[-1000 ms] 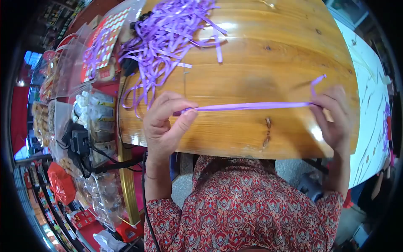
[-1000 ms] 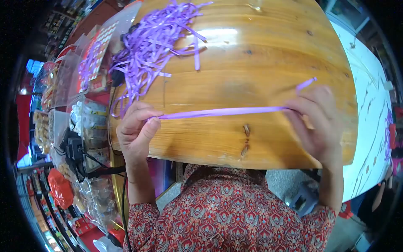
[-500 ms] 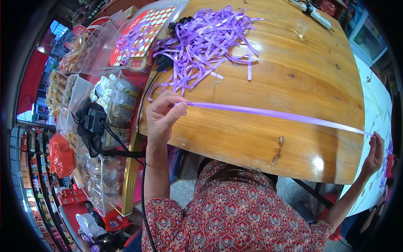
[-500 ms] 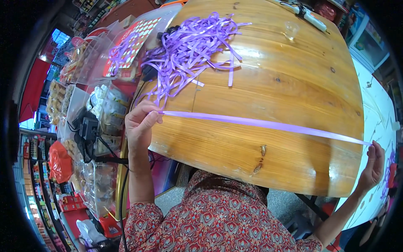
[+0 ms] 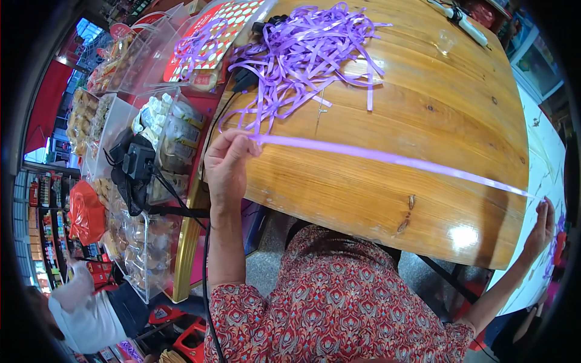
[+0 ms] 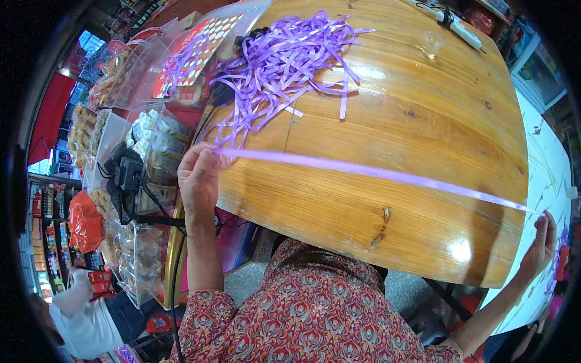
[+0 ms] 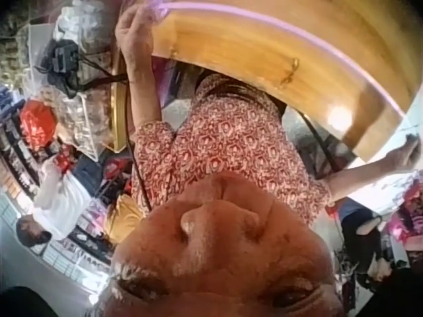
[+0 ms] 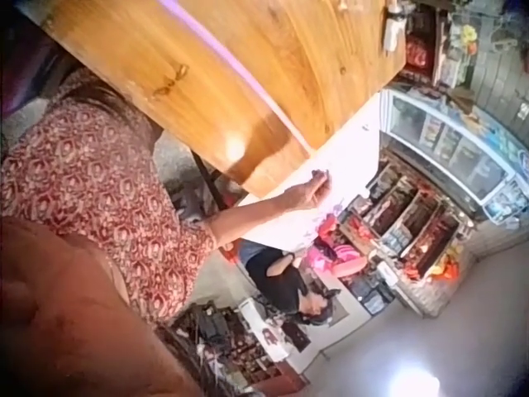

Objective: Tying individual knots into thin purple plastic ribbons while sitting at a table.

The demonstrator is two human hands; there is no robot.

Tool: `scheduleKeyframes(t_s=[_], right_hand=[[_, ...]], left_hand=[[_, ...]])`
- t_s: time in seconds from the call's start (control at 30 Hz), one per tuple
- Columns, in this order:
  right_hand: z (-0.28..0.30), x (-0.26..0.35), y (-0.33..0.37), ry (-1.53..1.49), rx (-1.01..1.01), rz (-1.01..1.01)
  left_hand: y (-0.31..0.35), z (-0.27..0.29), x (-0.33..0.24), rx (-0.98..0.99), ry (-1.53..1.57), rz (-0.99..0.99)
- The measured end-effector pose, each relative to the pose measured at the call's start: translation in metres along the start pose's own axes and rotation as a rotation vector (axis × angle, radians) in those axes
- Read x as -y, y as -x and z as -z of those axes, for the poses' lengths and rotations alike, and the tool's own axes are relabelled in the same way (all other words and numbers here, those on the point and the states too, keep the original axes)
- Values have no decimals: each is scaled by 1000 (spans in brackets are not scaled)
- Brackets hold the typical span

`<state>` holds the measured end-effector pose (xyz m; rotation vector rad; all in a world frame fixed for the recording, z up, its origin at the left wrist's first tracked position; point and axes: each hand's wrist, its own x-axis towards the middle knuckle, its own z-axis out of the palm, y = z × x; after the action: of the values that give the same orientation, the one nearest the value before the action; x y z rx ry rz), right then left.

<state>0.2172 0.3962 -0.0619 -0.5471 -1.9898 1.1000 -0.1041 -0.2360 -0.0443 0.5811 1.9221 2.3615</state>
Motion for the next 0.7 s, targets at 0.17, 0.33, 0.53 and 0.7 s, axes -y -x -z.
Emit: scheduleKeyframes(t_s=[0.17,0.33,0.53,0.7], right_hand=[[-30,-6,-7,-859,142,-236],[-66,6,-10,-1470,159,-401],[-100,46,-11,-1858,347,-283],[-110,72,-7,-1109,290,-183]], left_hand=[[-8,-20,13,-202,755,181],[-21,-32,13,-399,1069,195],[-9,-63,13,-178,687,166],[5,-98,15,-64,426,285]])
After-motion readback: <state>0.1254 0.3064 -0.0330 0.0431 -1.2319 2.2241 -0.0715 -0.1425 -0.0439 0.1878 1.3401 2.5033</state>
